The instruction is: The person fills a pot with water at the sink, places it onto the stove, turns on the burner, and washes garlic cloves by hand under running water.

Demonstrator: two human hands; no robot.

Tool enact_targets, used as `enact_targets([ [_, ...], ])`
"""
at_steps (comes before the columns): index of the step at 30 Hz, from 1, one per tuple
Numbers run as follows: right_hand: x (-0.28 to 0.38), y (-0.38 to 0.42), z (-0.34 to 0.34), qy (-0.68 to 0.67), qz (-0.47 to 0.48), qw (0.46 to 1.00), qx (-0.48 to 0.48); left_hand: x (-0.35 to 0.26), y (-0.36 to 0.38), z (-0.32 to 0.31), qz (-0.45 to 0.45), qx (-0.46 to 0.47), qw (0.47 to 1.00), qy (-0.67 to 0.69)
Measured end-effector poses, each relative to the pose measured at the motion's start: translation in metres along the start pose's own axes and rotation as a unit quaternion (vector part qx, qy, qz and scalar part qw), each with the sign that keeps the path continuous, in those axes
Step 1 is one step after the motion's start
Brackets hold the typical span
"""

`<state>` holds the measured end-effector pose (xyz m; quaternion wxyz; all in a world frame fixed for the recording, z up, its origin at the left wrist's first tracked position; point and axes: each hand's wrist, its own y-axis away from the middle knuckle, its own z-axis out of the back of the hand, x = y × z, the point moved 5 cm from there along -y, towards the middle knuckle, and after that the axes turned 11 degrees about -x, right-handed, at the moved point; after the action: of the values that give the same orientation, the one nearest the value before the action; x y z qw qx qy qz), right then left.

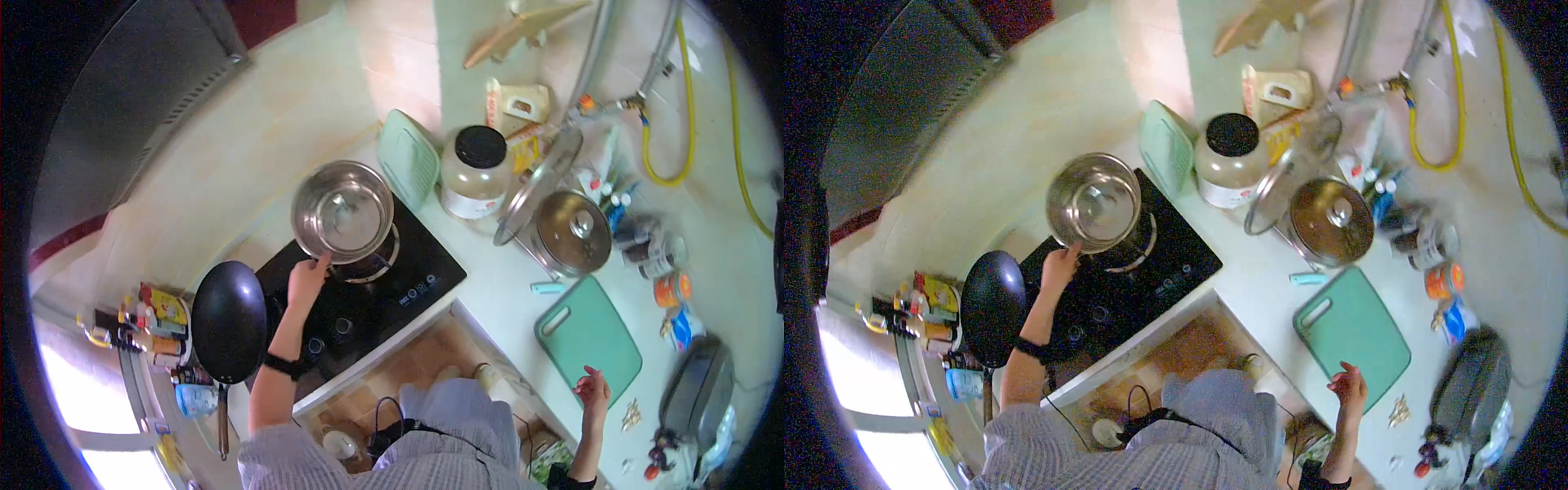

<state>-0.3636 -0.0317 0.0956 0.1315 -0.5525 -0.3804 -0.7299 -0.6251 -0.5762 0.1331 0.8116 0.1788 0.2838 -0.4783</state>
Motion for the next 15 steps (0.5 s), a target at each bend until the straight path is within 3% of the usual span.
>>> enact_targets([
  [7,-0.047,0.033,0.088,-0.067,-0.024,0.994,-0.087,-0.11,0.102,0.042,-0.241,0.037,0.969,-0.022],
  [10,-0.057,0.051,0.117,-0.072,-0.029,0.991,-0.112,-0.162,0.163,0.024,-0.306,0.124,0.944,-0.017],
  [12,-0.054,0.066,0.137,-0.097,-0.038,0.986,-0.131,-0.192,0.209,-0.002,-0.398,0.2,0.895,0.016],
  [15,-0.076,0.084,0.194,-0.168,-0.039,0.972,-0.161,-0.231,0.287,-0.05,-0.432,0.308,0.847,0.018],
])
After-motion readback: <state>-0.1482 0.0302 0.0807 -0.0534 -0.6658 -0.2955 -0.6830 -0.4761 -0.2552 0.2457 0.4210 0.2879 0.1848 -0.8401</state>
